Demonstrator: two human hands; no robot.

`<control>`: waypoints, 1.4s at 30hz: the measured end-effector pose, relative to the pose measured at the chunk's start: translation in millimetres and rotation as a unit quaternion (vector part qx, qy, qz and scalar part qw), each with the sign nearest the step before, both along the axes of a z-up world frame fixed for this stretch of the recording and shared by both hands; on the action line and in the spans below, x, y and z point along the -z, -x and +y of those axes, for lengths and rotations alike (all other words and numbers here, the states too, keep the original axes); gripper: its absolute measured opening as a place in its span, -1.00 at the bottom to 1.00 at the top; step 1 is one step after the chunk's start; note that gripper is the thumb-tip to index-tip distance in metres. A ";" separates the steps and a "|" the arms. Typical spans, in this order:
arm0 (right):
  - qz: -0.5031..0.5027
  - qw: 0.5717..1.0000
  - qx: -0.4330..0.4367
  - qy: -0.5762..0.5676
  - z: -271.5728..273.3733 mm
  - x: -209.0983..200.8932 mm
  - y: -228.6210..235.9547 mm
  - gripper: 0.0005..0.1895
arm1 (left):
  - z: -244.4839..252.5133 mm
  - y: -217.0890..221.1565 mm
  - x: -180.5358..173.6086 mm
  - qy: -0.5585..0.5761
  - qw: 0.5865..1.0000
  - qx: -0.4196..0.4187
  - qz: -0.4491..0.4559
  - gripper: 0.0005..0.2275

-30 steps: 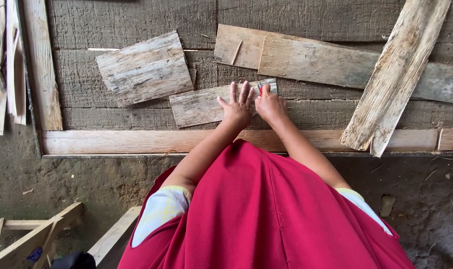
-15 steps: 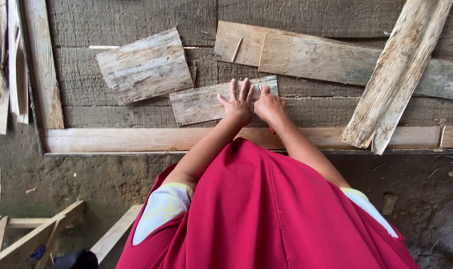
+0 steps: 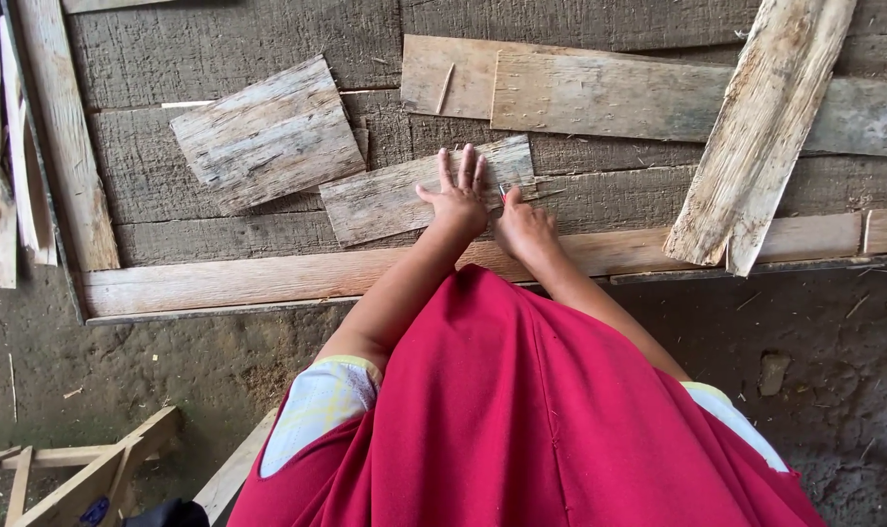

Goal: Trimming the edges of wood veneer sheets using a utility knife on a wooden work surface.

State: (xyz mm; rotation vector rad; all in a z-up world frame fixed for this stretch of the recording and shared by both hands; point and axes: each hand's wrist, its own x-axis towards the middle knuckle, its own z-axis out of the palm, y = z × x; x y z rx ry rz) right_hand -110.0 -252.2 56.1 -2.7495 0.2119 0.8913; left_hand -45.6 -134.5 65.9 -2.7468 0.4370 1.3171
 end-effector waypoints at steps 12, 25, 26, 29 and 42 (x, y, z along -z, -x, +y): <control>-0.091 0.987 -0.084 0.100 -8.6 29.2 49.6 -0.46 | 0.7 -2.8 -19.3 0.001 1.000 0.002 -0.001 -0.40; 0.006 0.994 0.068 -0.086 9.9 -49.6 -63.8 -0.54 | 4.3 -0.5 -13.3 0.005 1.000 0.011 0.009 -0.37; 0.011 0.997 0.043 -0.062 7.7 -39.7 -66.7 -0.54 | 4.0 -0.7 -11.6 0.004 1.000 0.018 0.001 -0.36; 0.022 0.999 0.021 -0.037 7.2 -28.7 -71.6 -0.55 | 5.3 -2.0 -9.1 0.006 1.000 0.019 -0.003 -0.36; 0.065 0.997 -0.002 -0.034 1.7 -17.4 -80.6 -0.49 | 1.8 -3.4 -4.0 -0.003 1.000 0.015 0.002 -0.31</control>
